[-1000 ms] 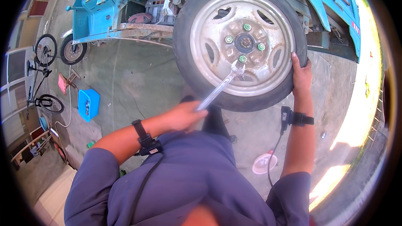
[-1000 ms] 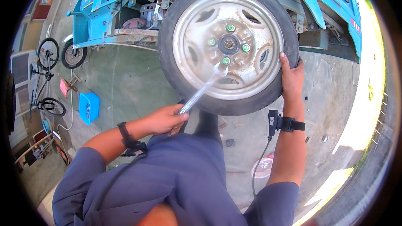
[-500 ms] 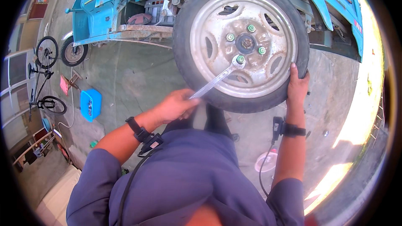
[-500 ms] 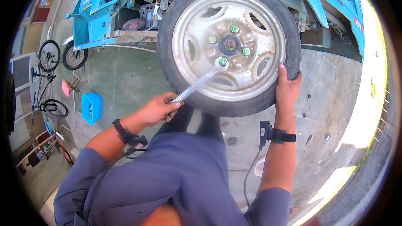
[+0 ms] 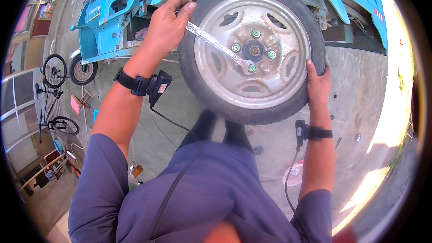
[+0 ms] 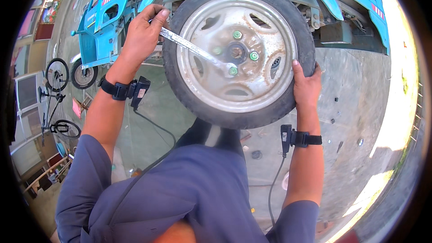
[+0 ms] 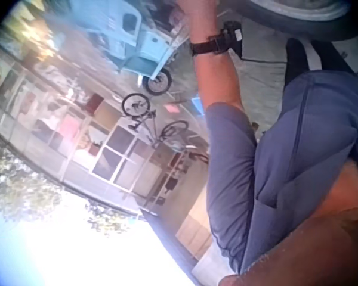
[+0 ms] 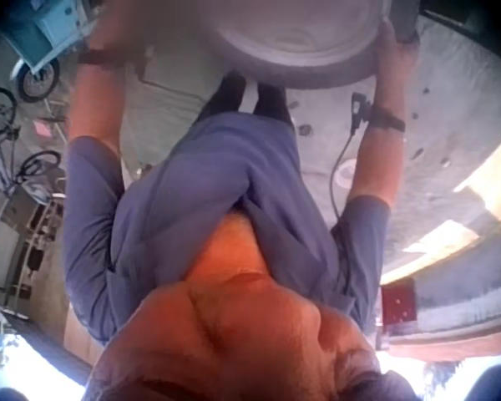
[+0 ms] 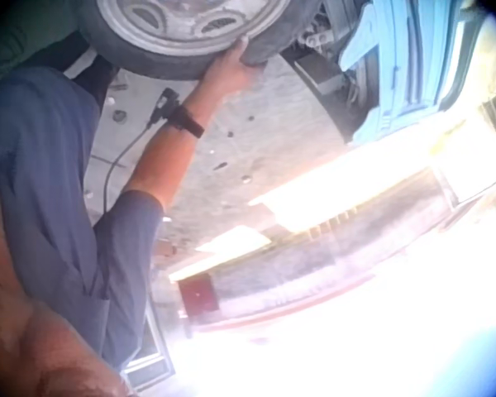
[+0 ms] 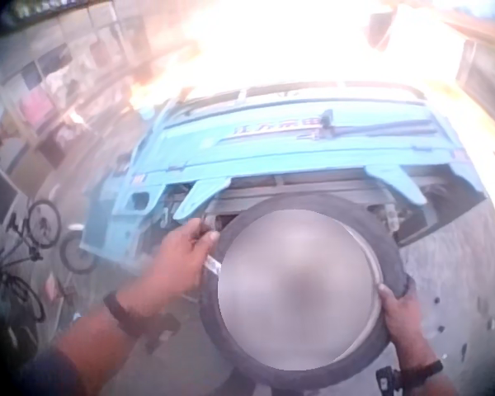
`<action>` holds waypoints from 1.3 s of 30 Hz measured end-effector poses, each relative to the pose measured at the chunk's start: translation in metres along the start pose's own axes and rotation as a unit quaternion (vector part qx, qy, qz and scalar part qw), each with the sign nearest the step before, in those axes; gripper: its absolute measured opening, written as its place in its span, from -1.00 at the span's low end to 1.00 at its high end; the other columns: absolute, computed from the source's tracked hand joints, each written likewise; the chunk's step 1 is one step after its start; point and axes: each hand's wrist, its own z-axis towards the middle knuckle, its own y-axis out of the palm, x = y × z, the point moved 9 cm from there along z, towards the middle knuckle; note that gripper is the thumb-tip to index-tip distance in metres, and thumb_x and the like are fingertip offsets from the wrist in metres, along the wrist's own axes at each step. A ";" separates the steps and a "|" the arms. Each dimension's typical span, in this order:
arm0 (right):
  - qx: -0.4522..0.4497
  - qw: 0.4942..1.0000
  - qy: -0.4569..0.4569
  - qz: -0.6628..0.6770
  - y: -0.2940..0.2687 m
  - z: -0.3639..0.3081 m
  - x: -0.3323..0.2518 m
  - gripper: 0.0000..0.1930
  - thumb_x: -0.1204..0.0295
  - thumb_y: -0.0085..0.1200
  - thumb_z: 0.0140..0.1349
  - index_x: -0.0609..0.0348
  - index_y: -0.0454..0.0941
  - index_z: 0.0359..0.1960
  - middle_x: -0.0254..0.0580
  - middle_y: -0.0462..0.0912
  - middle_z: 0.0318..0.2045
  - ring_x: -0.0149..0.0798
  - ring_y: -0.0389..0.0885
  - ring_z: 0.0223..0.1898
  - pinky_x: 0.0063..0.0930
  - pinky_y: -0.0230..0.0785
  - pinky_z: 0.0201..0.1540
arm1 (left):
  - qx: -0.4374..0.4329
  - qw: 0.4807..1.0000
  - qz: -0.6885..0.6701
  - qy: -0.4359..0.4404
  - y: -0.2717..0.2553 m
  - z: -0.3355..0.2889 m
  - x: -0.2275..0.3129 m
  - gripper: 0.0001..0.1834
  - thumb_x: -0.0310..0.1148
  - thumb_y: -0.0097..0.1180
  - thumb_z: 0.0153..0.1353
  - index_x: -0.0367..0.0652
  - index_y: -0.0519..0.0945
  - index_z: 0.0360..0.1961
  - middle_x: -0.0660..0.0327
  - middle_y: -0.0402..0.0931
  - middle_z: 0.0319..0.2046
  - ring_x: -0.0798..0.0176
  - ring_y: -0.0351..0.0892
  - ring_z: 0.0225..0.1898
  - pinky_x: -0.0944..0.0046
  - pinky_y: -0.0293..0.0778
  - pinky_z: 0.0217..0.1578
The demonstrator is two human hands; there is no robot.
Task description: The person uses a wrench to tighten or loosen the nuts on a wheel of a blue vehicle. They hold the wheel by hand while applying force to the wrench.
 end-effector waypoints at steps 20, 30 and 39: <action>0.005 0.999 -0.036 0.006 -0.001 0.014 -0.002 0.00 -0.09 0.32 0.06 0.55 0.21 0.29 0.34 0.49 0.12 0.04 0.49 0.19 -0.29 0.28 0.24 | 0.034 0.910 -0.405 -0.085 0.052 0.031 0.005 -0.57 0.04 -0.09 0.44 -0.08 0.35 -0.41 0.33 0.17 -0.64 0.32 0.24 -0.58 0.12 0.47 -0.37; -0.036 0.997 -0.064 -0.022 0.001 0.028 -0.021 -0.06 -0.05 0.32 0.07 0.51 0.26 0.27 0.25 0.52 0.11 0.03 0.52 0.15 -0.30 0.32 0.20 | -0.270 0.937 -0.213 0.061 0.193 0.084 0.139 -0.57 -0.05 -0.04 0.43 -0.24 0.51 -0.38 0.23 0.44 -0.62 0.31 0.45 -0.58 0.28 0.44 -0.50; -0.094 0.995 -0.024 -0.002 0.008 0.021 -0.038 -0.16 0.04 0.27 0.18 0.47 0.24 0.28 0.19 0.53 0.12 -0.04 0.54 0.14 -0.30 0.34 0.18 | -0.396 0.856 -0.051 0.328 0.268 -0.125 0.228 -0.86 -0.38 0.11 0.06 -0.23 0.49 -0.39 0.04 0.56 -0.50 -0.08 0.61 -0.44 -0.07 0.51 -0.36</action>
